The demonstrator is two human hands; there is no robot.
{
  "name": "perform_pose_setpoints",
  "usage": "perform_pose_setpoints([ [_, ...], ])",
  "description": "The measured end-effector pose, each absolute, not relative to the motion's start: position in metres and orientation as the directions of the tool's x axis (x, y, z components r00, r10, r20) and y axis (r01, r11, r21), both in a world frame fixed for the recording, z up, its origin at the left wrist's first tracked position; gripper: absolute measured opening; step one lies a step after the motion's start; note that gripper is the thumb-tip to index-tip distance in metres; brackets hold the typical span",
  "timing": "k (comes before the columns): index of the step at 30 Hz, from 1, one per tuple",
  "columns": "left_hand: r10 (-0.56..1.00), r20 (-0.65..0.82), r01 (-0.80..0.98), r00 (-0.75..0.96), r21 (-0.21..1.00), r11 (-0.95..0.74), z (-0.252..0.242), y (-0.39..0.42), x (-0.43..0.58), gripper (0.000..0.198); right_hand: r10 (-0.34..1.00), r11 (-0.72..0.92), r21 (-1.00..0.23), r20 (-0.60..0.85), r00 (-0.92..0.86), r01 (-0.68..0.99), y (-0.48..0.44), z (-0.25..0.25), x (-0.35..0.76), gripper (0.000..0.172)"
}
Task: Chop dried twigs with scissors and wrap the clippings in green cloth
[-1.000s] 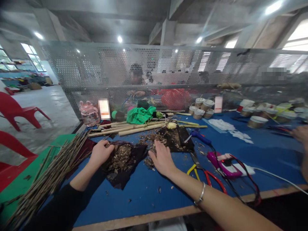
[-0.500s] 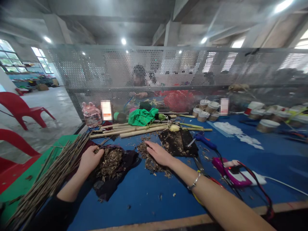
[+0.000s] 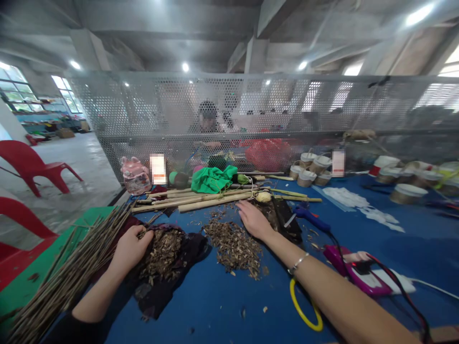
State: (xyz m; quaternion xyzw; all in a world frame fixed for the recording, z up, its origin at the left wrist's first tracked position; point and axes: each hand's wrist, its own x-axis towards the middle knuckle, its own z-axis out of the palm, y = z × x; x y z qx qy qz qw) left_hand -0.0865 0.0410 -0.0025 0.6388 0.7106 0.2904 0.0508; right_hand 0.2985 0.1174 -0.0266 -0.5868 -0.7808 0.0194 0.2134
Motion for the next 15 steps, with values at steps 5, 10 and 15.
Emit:
perform_pose_setpoints([
  [5, 0.932, 0.316, 0.874, -0.177, 0.486, 0.002, -0.002, 0.041, -0.087, 0.021, 0.915, 0.382, -0.357, 0.274, -0.296, 0.852, 0.147, -0.026, 0.260, 0.042],
  [10, 0.939, 0.292, 0.870, -0.183, 0.493, 0.016, -0.001, 0.040, -0.087, 0.021, 0.840, 0.529, -0.462, 0.166, -0.517, 0.712, 0.127, -0.024, 0.236, 0.038],
  [15, 0.940, 0.283, 0.862, -0.190, 0.506, 0.021, -0.002, 0.041, -0.088, 0.022, 0.822, 0.470, -0.637, 0.066, -0.565, 0.610, 0.074, -0.002, 0.252, 0.049],
])
